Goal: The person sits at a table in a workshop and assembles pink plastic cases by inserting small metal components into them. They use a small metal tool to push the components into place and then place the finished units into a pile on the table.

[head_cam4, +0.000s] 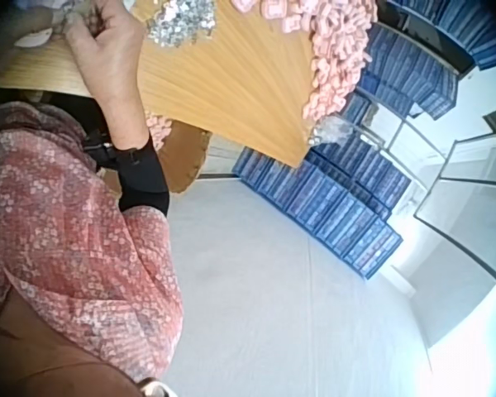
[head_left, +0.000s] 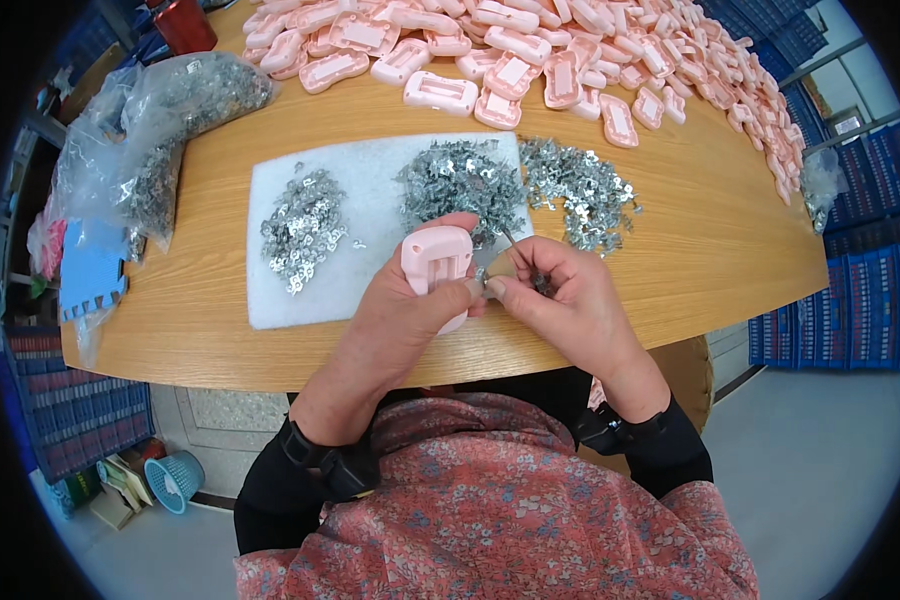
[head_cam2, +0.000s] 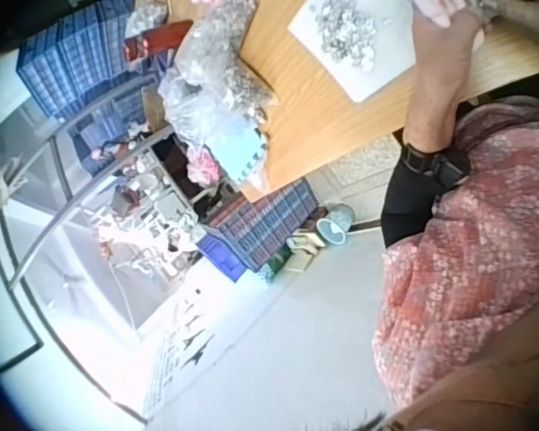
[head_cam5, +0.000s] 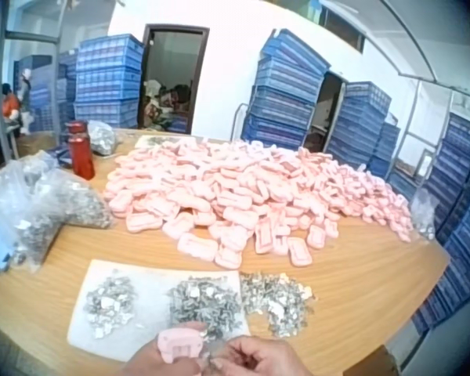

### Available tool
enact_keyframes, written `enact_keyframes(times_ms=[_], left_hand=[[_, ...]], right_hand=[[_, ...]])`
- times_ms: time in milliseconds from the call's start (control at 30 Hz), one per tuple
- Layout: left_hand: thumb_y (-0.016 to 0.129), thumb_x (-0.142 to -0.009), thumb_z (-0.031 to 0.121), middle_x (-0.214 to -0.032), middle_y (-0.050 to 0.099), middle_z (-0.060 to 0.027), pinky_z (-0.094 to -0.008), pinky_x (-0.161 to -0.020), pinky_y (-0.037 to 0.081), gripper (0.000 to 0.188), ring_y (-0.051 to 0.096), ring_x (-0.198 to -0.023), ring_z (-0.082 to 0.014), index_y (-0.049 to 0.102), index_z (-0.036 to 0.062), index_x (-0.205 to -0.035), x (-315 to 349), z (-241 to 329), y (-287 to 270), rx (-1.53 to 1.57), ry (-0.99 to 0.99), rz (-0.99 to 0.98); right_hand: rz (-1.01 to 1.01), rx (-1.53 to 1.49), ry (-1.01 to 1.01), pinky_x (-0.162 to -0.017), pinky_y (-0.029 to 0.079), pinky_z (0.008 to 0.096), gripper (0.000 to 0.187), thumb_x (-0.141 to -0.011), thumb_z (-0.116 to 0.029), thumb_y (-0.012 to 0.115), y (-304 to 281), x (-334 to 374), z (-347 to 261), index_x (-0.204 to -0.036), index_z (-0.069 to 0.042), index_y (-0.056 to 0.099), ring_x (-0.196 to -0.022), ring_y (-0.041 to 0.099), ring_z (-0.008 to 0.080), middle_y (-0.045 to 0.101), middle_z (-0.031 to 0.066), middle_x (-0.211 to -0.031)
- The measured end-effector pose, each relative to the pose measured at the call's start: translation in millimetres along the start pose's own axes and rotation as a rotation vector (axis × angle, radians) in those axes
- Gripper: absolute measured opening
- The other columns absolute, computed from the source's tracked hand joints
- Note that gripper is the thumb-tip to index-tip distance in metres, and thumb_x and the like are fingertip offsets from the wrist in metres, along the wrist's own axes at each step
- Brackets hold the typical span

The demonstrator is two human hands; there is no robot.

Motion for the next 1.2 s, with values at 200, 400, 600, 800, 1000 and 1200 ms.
enact_keyframes(times_ms=[200,400,600,800,1000,1200], left_hand=[[0.057,-0.092,0.01,-0.092,0.061,-0.0053,-0.0317,-0.074,0.055,0.048,0.063,-0.08,-0.0144,0.045,0.0037,-0.138,2,-1,-1,0.031,-0.03,-0.024],[0.028,-0.105,0.045,-0.095,0.067,-0.012,-0.0469,-0.071,0.06,0.052,0.068,-0.081,-0.0254,0.051,0.0047,-0.127,3,-8,-8,0.365,-0.259,-0.143],[0.022,-0.106,0.045,-0.095,0.065,-0.0119,-0.0479,-0.072,0.06,0.054,0.067,-0.081,-0.0248,0.05,0.0041,-0.127,4,-10,-5,0.31,-0.302,-0.117],[0.024,-0.106,0.042,-0.094,0.062,-0.0109,-0.0452,-0.071,0.06,0.05,0.065,-0.079,-0.0219,0.046,0.0048,-0.132,5,-13,-4,0.189,-0.331,-0.082],[0.021,-0.107,0.043,-0.091,0.065,-0.0135,-0.0441,-0.069,0.06,0.053,0.068,-0.078,-0.0258,0.049,0.0033,-0.127,4,-18,-5,0.115,-0.361,-0.045],[0.025,-0.107,0.044,-0.091,0.065,-0.0146,-0.0395,-0.067,0.059,0.057,0.068,-0.075,-0.0269,0.028,0.0051,-0.148,4,-12,-3,0.174,-0.284,-0.179]], right_hand=[[-0.03,-0.114,0.017,-0.059,0.041,0.0228,0.013,-0.091,-0.012,0.065,3,-2,4,-0.092,0.0,0.062,-0.066,0.047,0.0035,0.058,-0.0012,-0.075],[0.028,0.116,-0.212,-0.059,0.047,0.0301,0.014,-0.091,-0.012,0.065,6,-10,-15,-0.097,0.0,0.062,-0.065,0.057,0.0135,0.061,0.006,-0.076],[0.017,0.344,-0.3,-0.06,0.05,0.0389,0.013,-0.087,-0.012,0.066,10,-14,-17,-0.093,-0.002,0.062,-0.069,0.063,0.0326,0.061,0.0147,-0.078],[0.052,0.475,-0.356,-0.06,0.049,0.0436,0.012,-0.087,-0.013,0.066,15,-12,-17,-0.089,-0.003,0.059,-0.072,0.063,0.0368,0.062,0.0163,-0.079],[0.033,0.458,-0.263,-0.06,0.05,0.0397,0.014,-0.087,-0.014,0.067,14,-10,-23,-0.092,-0.002,0.061,-0.068,0.064,0.0301,0.061,0.0134,-0.076],[-0.001,0.19,-0.088,-0.06,0.049,0.0274,0.017,-0.092,-0.015,0.066,2,-11,-18,-0.101,-0.001,0.063,-0.067,0.06,0.0114,0.062,0.0051,-0.078]])
Point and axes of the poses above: each hand's wrist, its own x-axis away from the middle knuckle, its own y-axis out of the palm, z = x × y, the point moved 4 cm from there along -x, towards the middle knuckle
